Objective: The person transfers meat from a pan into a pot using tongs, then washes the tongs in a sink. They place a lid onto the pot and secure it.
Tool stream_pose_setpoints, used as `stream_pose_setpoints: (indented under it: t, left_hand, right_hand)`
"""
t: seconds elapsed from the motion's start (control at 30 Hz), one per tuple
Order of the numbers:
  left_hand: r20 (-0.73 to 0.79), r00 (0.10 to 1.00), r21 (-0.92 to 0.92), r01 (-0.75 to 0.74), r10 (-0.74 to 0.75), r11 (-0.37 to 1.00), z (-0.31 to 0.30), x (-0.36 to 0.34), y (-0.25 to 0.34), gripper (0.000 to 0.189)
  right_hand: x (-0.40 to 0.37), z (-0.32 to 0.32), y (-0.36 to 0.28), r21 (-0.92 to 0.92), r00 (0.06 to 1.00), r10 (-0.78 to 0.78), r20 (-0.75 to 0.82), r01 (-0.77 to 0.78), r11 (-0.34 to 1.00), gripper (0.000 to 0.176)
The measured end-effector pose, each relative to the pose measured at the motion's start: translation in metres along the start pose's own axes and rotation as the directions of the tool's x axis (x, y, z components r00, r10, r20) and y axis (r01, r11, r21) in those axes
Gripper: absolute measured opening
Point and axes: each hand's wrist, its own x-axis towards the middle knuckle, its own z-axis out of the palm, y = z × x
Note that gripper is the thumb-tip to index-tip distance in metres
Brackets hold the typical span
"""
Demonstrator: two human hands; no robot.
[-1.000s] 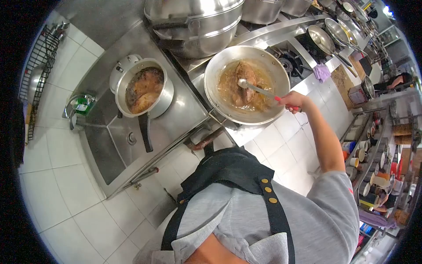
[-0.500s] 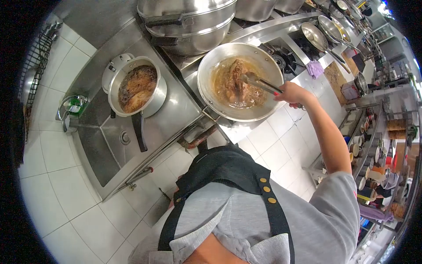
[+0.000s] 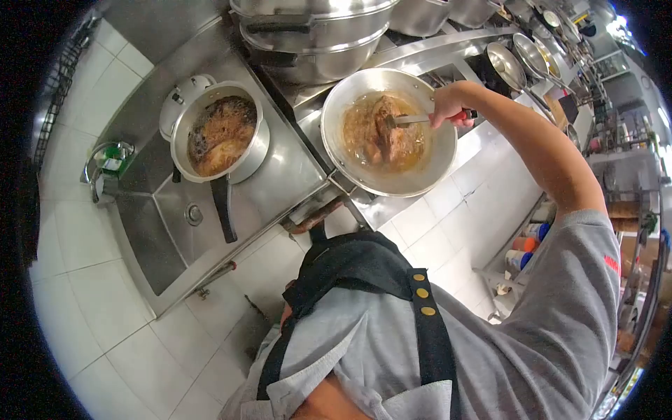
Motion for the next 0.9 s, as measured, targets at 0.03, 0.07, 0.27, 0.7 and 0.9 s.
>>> stream_pose_setpoints:
  t: [0.03,0.07,0.27,0.7,0.9]
  left_hand:
    - [-0.019,1.0,0.0,0.006,-0.006,1.0,0.003,-0.002,-0.001,0.021]
    - [-0.017,1.0,-0.012,0.008,-0.009,1.0,0.004,-0.005,-0.001,0.021]
    - [0.117,0.99,-0.261,-0.05,0.083,0.964,0.006,-0.013,0.006,0.02]
    - [0.419,0.653,0.389,-0.757,0.631,0.525,0.16,-0.117,0.268,0.017]
    - [0.559,0.35,0.636,-0.763,0.752,-0.117,0.373,-0.048,0.325,0.024]
  right_hand:
    - [0.002,-0.003,-0.003,-0.012,1.0,0.004,0.001,-0.004,1.0,0.026]
    - [0.004,-0.006,-0.005,0.004,1.0,0.025,0.012,-0.025,1.0,0.024]
    - [0.016,-0.015,-0.013,0.114,0.995,0.062,0.072,-0.07,0.991,0.018]
    - [-0.068,0.087,0.063,0.393,0.958,0.121,-0.261,-0.009,0.919,0.025]
    - [-0.05,0.18,0.129,0.611,0.924,0.169,-0.343,0.083,0.788,0.032]
